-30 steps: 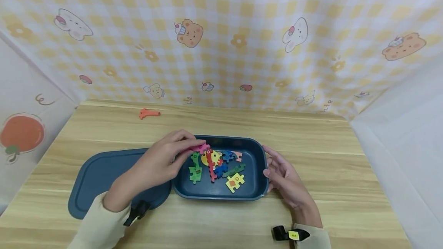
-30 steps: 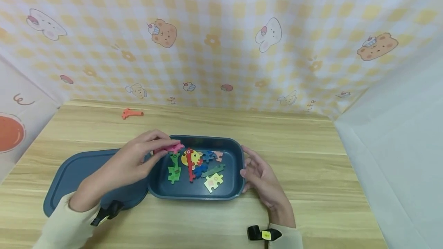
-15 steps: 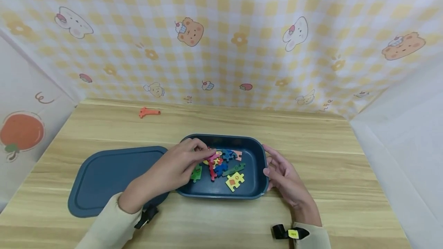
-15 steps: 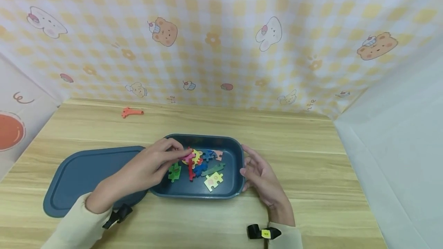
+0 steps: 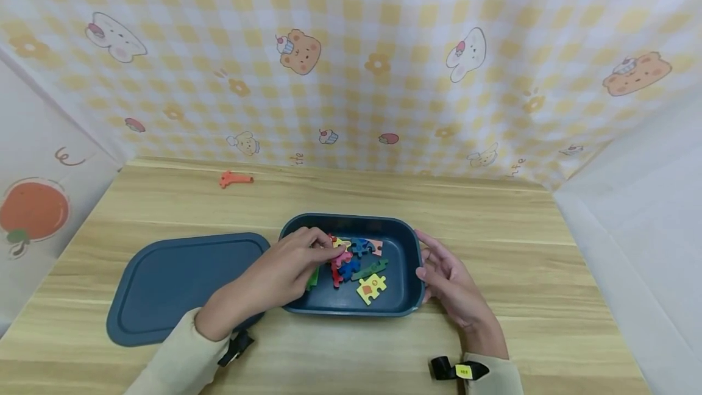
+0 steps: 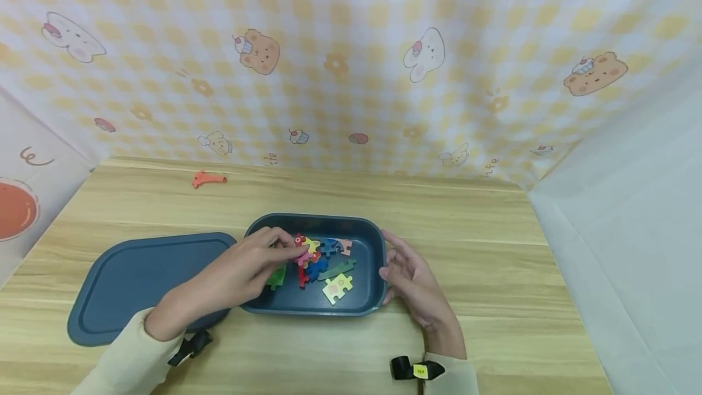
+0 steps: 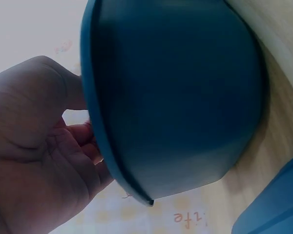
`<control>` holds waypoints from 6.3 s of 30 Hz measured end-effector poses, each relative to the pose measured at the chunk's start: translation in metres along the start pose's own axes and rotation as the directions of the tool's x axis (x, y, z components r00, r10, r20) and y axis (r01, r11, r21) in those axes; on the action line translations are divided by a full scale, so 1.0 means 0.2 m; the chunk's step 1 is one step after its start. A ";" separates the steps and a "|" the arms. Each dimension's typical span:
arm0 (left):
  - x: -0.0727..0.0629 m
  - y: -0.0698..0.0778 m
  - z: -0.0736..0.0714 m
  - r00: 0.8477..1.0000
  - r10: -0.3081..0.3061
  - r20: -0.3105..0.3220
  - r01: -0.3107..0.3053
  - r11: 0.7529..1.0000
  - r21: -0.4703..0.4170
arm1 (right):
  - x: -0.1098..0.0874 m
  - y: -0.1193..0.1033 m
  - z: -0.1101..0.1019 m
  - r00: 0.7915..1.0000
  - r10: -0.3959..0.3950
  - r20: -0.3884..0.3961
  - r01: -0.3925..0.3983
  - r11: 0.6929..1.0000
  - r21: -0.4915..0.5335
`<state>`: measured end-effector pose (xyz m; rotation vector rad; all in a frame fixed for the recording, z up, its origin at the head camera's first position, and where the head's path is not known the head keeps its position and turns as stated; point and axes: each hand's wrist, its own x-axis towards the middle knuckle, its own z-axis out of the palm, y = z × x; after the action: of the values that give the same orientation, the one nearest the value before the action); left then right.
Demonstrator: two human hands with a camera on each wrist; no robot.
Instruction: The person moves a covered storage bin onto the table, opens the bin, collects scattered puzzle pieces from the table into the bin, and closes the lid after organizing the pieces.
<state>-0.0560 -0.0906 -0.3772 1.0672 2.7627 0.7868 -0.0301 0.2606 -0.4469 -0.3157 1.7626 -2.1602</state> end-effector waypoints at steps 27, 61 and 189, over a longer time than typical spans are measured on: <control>0.00 -0.03 -0.02 0.999 -0.026 -0.040 0.024 0.997 -0.072 | 0.00 0.01 0.00 0.999 -0.028 0.016 0.027 0.999 0.022; -0.01 -0.70 -0.23 0.944 -0.152 -0.293 0.176 0.983 0.059 | 0.01 0.02 0.00 1.000 -0.019 0.022 0.018 0.999 0.046; 0.00 -0.18 -0.30 0.977 -0.116 -0.179 0.104 0.992 -0.076 | 0.02 0.01 -0.01 0.999 -0.003 0.045 0.000 0.998 0.058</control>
<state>-0.0933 -0.1398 -0.3425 0.8619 2.8922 1.0002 -0.0343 0.2595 -0.4495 -0.3482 1.6726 -2.1836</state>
